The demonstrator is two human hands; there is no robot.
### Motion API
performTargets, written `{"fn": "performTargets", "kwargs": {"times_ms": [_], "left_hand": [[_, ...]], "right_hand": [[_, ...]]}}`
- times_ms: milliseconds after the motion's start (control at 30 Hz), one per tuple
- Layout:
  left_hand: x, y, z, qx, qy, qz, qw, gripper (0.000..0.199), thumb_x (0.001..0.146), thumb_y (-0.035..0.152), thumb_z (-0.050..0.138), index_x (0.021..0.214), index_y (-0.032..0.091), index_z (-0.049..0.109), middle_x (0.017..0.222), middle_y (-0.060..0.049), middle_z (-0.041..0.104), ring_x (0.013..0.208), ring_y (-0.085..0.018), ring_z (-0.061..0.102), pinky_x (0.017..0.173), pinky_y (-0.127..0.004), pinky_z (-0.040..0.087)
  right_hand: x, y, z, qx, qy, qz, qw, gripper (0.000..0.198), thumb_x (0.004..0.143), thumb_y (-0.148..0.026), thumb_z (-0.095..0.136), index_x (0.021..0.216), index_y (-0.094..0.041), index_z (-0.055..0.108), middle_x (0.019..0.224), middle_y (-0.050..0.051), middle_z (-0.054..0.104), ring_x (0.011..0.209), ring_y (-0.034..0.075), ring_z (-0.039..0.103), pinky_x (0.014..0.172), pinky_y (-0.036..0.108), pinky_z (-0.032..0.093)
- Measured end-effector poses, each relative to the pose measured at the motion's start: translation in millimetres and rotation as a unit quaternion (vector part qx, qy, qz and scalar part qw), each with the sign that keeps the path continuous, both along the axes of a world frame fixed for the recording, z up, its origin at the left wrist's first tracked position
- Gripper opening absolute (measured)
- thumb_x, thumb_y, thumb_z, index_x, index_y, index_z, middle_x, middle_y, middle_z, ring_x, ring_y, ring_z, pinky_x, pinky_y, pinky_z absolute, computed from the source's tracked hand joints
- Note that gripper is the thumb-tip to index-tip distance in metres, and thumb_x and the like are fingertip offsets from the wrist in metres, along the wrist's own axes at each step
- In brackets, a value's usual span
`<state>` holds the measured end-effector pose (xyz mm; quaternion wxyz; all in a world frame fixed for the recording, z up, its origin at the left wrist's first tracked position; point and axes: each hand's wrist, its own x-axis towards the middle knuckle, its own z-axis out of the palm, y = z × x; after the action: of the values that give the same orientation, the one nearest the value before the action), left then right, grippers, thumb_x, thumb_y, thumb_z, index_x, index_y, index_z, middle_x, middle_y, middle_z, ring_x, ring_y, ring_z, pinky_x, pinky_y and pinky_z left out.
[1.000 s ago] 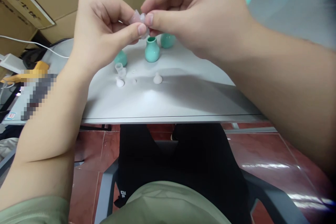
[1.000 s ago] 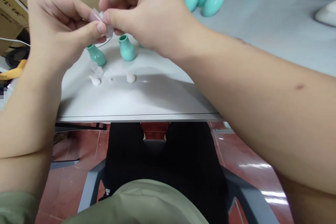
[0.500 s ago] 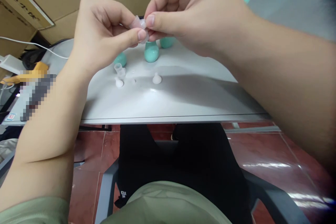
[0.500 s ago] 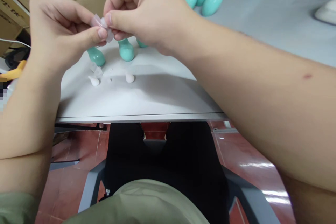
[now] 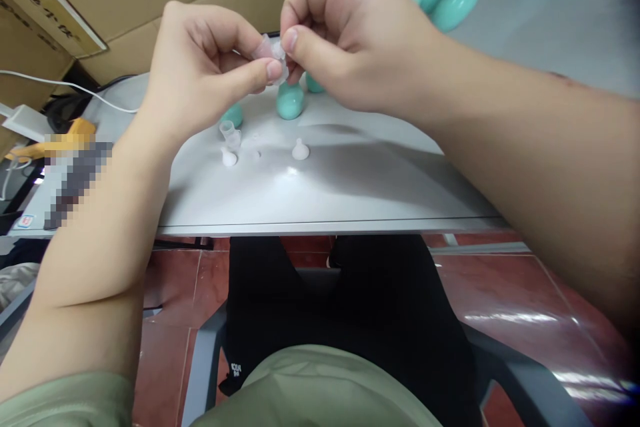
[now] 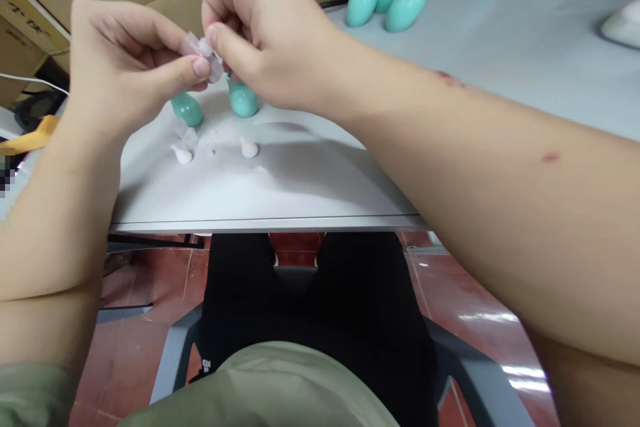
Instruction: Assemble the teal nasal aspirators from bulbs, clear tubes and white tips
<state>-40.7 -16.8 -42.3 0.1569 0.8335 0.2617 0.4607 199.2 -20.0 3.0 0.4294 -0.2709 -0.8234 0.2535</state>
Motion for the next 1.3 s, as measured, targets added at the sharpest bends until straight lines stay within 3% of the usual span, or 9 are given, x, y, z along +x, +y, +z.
{"fn": "performTargets", "kwargs": {"times_ms": [133,267,367,467,567,700,900,1067,1300], "left_hand": [[17,-33,-3.0,0.024,-0.014,0.003,1.000,0.097,0.075,0.085,0.122,0.158,0.044,0.092,0.133,-0.011,0.096,0.169,-0.056,0.073,0.120,-0.076,0.075],[-2,-5,6.9,0.031,-0.031,0.027,0.999,0.098,0.079,0.095,0.117,0.155,0.039,0.093,0.127,-0.011,0.095,0.162,-0.052,0.076,0.122,-0.072,0.073],[-23,33,15.2,0.049,-0.010,-0.025,0.998,0.092,0.069,0.108,0.114,0.121,0.033,0.100,0.103,-0.009,0.094,0.104,-0.037,0.090,0.079,-0.054,0.073],[-34,42,23.9,0.118,-0.098,-0.055,0.987,0.072,0.092,0.102,0.104,0.098,0.030,0.099,0.084,-0.005,0.091,0.068,-0.020,0.079,0.047,-0.038,0.046],[-30,9,36.2,0.023,0.042,-0.017,0.999,0.051,0.106,0.078,0.108,0.125,0.032,0.101,0.121,-0.004,0.099,0.105,-0.027,0.093,0.087,-0.044,0.077],[2,-42,50.0,0.083,-0.021,0.031,0.996,0.066,0.095,0.073,0.120,0.142,0.034,0.094,0.117,-0.006,0.093,0.148,-0.040,0.085,0.117,-0.055,0.077],[49,-55,65.6,0.102,-0.017,0.041,0.994,0.067,0.091,0.070,0.122,0.140,0.035,0.093,0.116,-0.007,0.092,0.152,-0.042,0.083,0.118,-0.058,0.077],[52,-62,76.4,0.091,-0.016,0.041,0.995,0.065,0.091,0.069,0.122,0.140,0.037,0.093,0.115,-0.006,0.093,0.149,-0.042,0.084,0.116,-0.059,0.077],[53,-72,82.1,0.075,-0.013,0.051,0.996,0.063,0.090,0.066,0.122,0.140,0.038,0.093,0.114,-0.006,0.093,0.146,-0.043,0.086,0.112,-0.060,0.078]], "right_hand": [[2,2,-2,0.052,-0.022,-0.030,0.998,0.030,0.124,0.001,0.059,0.110,-0.026,0.060,0.101,-0.004,0.068,0.091,0.016,0.070,0.120,0.037,0.069],[3,5,1,0.041,0.014,-0.019,0.999,0.027,0.117,0.000,0.070,0.117,-0.026,0.080,0.119,-0.001,0.088,0.109,0.019,0.086,0.106,0.030,0.074],[4,3,4,0.035,0.042,-0.012,0.998,0.032,0.112,0.003,0.076,0.114,-0.024,0.094,0.120,-0.001,0.096,0.114,0.021,0.091,0.101,0.029,0.074],[5,0,4,0.013,0.077,-0.004,0.997,0.034,0.110,0.004,0.080,0.107,-0.023,0.100,0.110,-0.003,0.098,0.109,0.020,0.093,0.096,0.028,0.074],[5,1,2,0.000,0.103,0.015,0.995,0.037,0.108,0.004,0.081,0.099,-0.027,0.099,0.101,-0.006,0.096,0.098,0.017,0.093,0.089,0.024,0.073],[4,4,-3,0.033,0.099,-0.006,0.995,0.036,0.109,0.001,0.077,0.103,-0.027,0.099,0.105,-0.007,0.096,0.102,0.016,0.092,0.092,0.022,0.073],[0,0,-5,0.083,0.022,-0.065,0.994,0.021,0.118,-0.007,0.069,0.113,-0.021,0.084,0.121,0.003,0.090,0.116,0.023,0.090,0.113,0.037,0.076],[4,-3,0,0.100,-0.060,-0.072,0.991,0.017,0.122,-0.013,0.058,0.123,-0.022,0.071,0.144,0.004,0.085,0.147,0.030,0.087,0.147,0.053,0.061],[12,-2,4,0.102,-0.086,-0.081,0.988,0.015,0.125,-0.023,0.057,0.127,-0.023,0.071,0.138,0.002,0.081,0.145,0.030,0.085,0.143,0.054,0.063]]}}
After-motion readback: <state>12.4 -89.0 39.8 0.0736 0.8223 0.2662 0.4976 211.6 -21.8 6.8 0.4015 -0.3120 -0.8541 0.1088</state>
